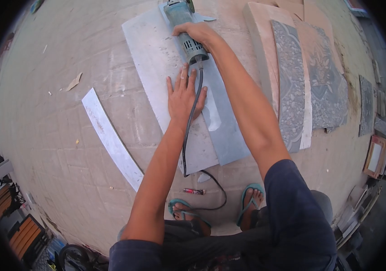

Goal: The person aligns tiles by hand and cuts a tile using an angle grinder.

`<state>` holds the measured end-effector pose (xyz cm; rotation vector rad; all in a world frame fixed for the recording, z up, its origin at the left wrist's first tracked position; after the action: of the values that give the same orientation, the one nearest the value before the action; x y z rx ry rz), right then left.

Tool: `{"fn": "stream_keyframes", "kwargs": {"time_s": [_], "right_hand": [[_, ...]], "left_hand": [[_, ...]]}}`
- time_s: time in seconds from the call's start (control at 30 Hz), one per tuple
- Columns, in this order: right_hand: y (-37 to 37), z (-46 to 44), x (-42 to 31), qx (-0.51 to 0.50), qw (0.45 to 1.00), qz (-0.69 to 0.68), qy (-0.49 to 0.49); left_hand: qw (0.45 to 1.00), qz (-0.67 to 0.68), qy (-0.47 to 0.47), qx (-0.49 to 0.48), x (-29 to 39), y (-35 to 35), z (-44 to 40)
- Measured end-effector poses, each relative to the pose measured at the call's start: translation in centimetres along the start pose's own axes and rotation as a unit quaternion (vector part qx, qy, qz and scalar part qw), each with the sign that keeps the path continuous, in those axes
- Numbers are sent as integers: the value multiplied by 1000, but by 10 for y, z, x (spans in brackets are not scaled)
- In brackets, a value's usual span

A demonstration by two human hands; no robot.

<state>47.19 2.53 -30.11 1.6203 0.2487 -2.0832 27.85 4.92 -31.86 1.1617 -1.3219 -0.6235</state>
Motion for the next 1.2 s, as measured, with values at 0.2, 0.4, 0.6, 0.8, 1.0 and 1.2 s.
{"fn": "stream_keyframes", "kwargs": {"time_s": [0.2, 0.4, 0.6, 0.8, 1.0, 1.2], "right_hand": [[3, 11, 1, -4, 1000, 6, 28], [7, 33, 9, -6, 1000, 16, 7], [6, 45, 13, -18, 1000, 9, 17], [7, 55, 18, -17, 1000, 6, 8], [8, 64, 22, -7, 1000, 28, 10], [8, 70, 27, -7, 1000, 21, 12]], "left_hand": [[1000, -6, 2, 3, 1, -2, 1], [1000, -15, -3, 16, -3, -7, 1], [1000, -18, -4, 25, -3, -6, 1], [998, -36, -22, 46, -2, -6, 2], [999, -29, -17, 34, 0, -5, 3], [999, -21, -17, 30, 0, -6, 3]]}}
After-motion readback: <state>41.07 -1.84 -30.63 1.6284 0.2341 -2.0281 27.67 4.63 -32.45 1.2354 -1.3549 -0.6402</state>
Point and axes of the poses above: each hand's wrist, its own z-axis away from the middle knuckle, its own y-axis out of the back of the hand, x = y × z, the point moved 6 cm from there along -z, towards the middle knuckle, and after that the axes turned 10 degrees about y, right-handed, at the moved point
